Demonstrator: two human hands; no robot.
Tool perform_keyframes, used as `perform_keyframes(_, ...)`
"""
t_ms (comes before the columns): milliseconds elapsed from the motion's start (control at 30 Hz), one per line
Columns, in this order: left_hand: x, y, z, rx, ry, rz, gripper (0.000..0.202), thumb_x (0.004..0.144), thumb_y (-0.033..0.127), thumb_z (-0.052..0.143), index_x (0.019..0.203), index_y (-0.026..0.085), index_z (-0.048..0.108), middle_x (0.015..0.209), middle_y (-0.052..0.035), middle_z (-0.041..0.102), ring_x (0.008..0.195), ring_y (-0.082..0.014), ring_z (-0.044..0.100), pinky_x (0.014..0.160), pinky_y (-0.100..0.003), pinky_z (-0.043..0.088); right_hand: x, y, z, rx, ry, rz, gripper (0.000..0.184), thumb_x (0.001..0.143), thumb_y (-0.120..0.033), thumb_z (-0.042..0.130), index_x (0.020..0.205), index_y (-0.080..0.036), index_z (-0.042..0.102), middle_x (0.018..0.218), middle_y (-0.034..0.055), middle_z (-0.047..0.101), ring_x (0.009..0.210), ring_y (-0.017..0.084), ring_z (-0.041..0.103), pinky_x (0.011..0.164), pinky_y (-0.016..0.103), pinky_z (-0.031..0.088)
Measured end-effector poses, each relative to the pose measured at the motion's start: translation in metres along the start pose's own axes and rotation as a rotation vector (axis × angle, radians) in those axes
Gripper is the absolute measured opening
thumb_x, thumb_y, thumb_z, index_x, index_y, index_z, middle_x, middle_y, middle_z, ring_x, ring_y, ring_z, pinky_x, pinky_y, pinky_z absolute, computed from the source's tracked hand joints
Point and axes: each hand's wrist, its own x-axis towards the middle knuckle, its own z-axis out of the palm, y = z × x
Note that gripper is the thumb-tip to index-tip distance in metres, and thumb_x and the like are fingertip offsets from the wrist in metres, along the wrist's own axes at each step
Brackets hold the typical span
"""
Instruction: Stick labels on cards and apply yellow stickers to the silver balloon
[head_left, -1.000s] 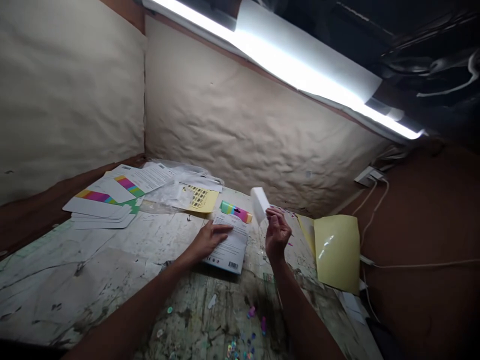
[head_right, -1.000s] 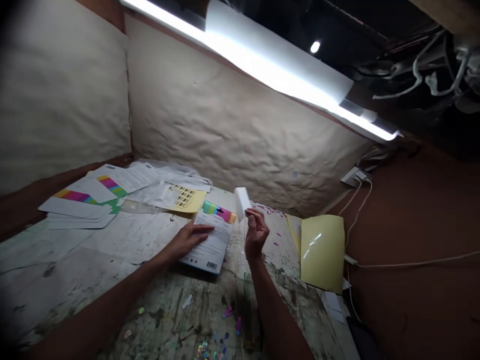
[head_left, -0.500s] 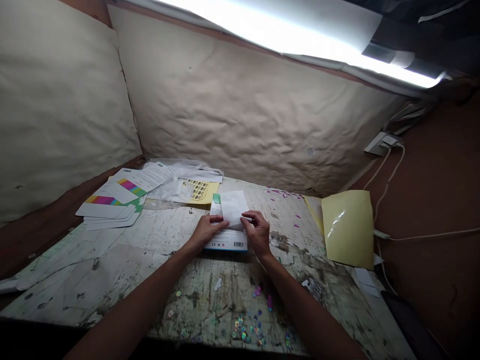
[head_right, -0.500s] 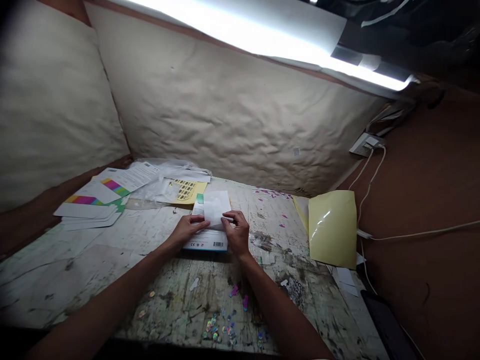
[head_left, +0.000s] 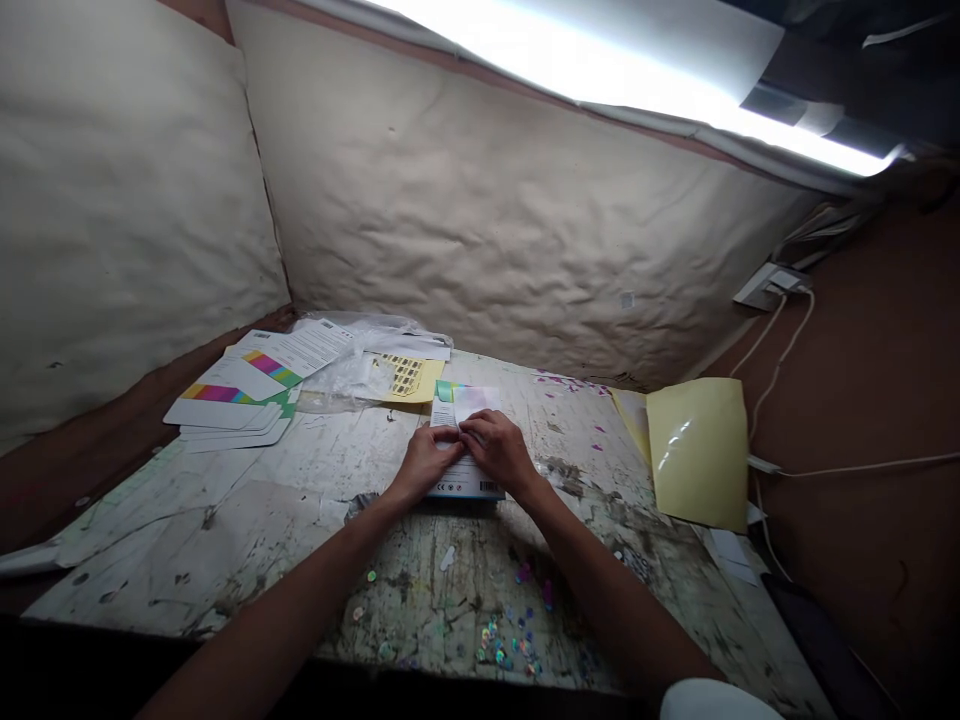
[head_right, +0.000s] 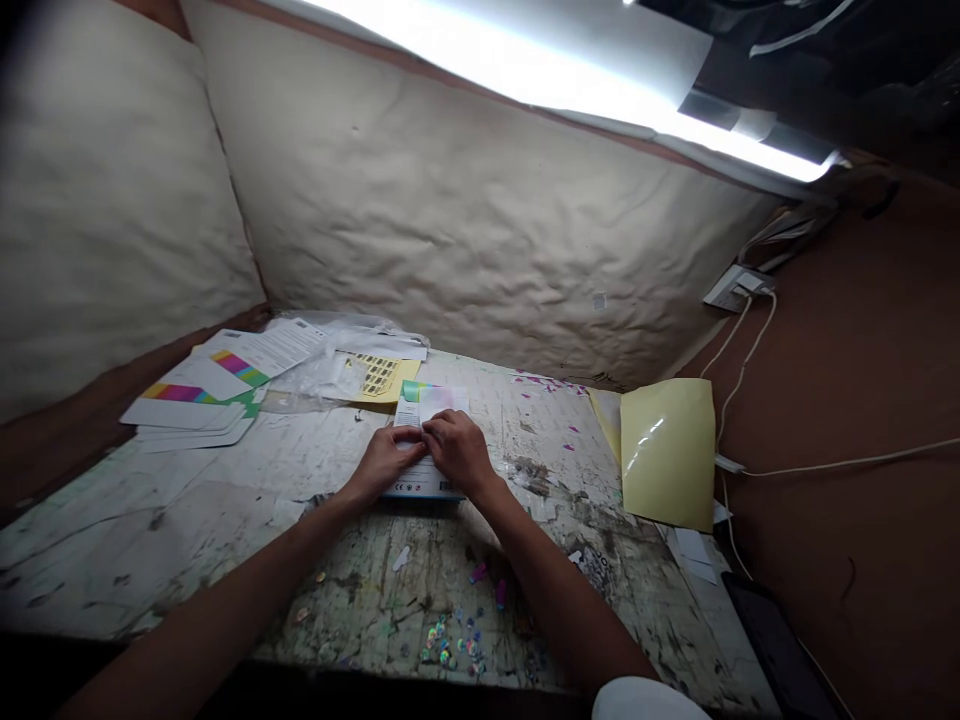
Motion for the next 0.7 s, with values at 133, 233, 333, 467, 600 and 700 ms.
perform_keyframes(133,-0.003,0.004,0.001,0.044,0.055,0.006,0.029,0.076,0.032,0.068,0.099,0.016,0.076,0.095,-0.0079,0.073,0.098,-0.0250,0.064,0.095,-0.037,0.046,0.006,-0.008,-0.008,-0.094,-0.059,0.018,0.018,0.085,-0.019,0.062,0.097,-0.025,0.074,0.099,0.0060,0.069,0.092,0.022,0.063,0.081,0.033,0.047)
perform_keyframes(233,-0.006,0.007,0.003,0.070,0.080,0.045,0.028,0.077,0.030,0.068,0.101,0.018,0.076,0.103,-0.0082,0.070,0.102,-0.0238,0.063,0.097,-0.036,0.045,0.008,-0.015,-0.018,-0.176,-0.093,0.026,0.015,0.085,-0.020,0.063,0.095,-0.024,0.074,0.096,0.0061,0.070,0.086,0.022,0.065,0.074,0.031,0.047)
perform_keyframes(333,-0.008,0.009,0.004,0.089,0.101,0.055,0.028,0.078,0.031,0.068,0.102,0.019,0.076,0.110,-0.0091,0.067,0.104,-0.0239,0.062,0.098,-0.035,0.045,0.010,-0.018,-0.024,-0.247,-0.111,0.010,0.014,0.085,-0.022,0.064,0.095,-0.023,0.074,0.096,0.0060,0.071,0.082,0.022,0.066,0.071,0.031,0.046)
perform_keyframes(467,-0.010,0.009,0.004,0.130,0.113,0.062,0.026,0.079,0.030,0.067,0.102,0.022,0.076,0.113,-0.0088,0.063,0.107,-0.0244,0.060,0.100,-0.037,0.045,0.009,-0.018,-0.027,-0.251,-0.128,0.006,0.016,0.087,-0.024,0.063,0.097,-0.023,0.075,0.095,0.0051,0.072,0.084,0.020,0.066,0.073,0.028,0.046)
perform_keyframes(600,-0.010,0.009,0.005,0.158,0.111,0.078,0.025,0.079,0.027,0.066,0.102,0.023,0.076,0.114,-0.0080,0.063,0.110,-0.0246,0.059,0.099,-0.038,0.046,0.010,-0.019,-0.032,-0.244,-0.150,0.006,0.016,0.087,-0.024,0.062,0.097,-0.022,0.075,0.096,0.0048,0.072,0.085,0.018,0.066,0.076,0.027,0.046)
perform_keyframes(700,-0.010,0.009,0.006,0.166,0.110,0.088,0.025,0.079,0.028,0.066,0.102,0.023,0.076,0.115,-0.0085,0.061,0.104,-0.0231,0.062,0.097,-0.037,0.048,0.012,-0.020,-0.036,-0.249,-0.152,0.018,0.016,0.087,-0.022,0.061,0.094,-0.022,0.075,0.095,0.0040,0.072,0.085,0.018,0.067,0.077,0.026,0.045)
